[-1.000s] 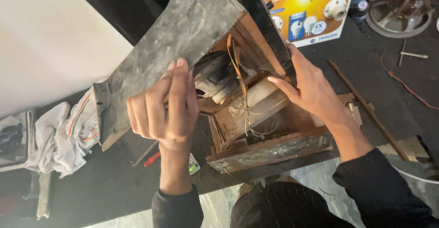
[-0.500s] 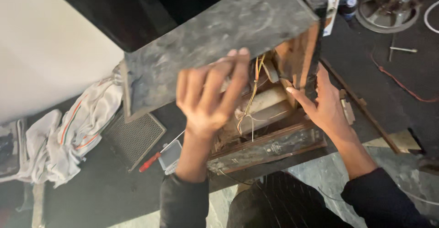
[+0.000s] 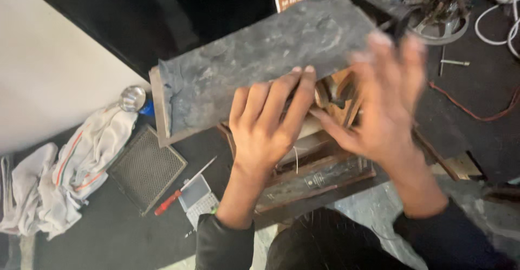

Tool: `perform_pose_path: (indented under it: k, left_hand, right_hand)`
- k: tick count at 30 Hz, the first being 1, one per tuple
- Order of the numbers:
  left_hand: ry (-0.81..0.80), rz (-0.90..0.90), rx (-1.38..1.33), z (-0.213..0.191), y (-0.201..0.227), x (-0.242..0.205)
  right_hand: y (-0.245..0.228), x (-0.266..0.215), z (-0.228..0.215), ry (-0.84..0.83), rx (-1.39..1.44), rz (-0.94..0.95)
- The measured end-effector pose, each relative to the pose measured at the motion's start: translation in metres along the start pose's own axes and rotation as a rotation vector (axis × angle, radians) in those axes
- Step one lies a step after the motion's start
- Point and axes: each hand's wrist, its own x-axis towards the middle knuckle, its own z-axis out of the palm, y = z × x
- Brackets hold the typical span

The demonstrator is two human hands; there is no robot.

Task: The person opens the back panel of a wooden speaker cabinet, adjusts internal wiring, and uses a screwdriver to tighten screws on the front panel. The person then closes the back panel and continues adjusting the front panel.

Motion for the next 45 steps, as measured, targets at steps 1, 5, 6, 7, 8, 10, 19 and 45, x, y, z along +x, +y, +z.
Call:
perform_pose_path:
  k: [1,5,6,7,8,10,19,45]
  left_hand:
    - [-0.011,-0.025,-0.073,-0.005,0.0,-0.01]
    - [0.189,-0.217,-0.071,-0.031,0.009,-0.079]
    - [0.165,-0.295,-0.092,-0.034,0.012,-0.103]
    - [0.132,-0.372,-0.116,-0.036,0.015,-0.128]
    - [-0.047,-0.444,-0.146,-0.039,0.024,-0.153]
    - [-0.319,-0.51,-0.143,-0.03,0.035,-0.197]
    - [-0.597,-0.59,-0.019,0.001,0.052,-0.279]
    - [-0.573,-0.568,-0.078,-0.029,0.05,-0.278]
  right_hand:
    - [-0.003,0.011,0.003,-0.058,-0.046,-0.059]
    - [-0.008,0.043,0.011,-0.133,-0.107,-0.198]
    - [-0.008,0.047,0.011,-0.119,-0.089,-0.202]
    - [-0.008,0.048,0.011,-0.111,-0.109,-0.227]
    - [-0.006,0.05,0.011,-0.104,-0.128,-0.252]
    - [0.001,0.054,0.013,-0.068,-0.176,-0.309]
    - [0.003,0.074,0.006,-0.101,-0.263,-0.462]
    - [0.024,0.073,0.031,-0.1,-0.274,-0.495]
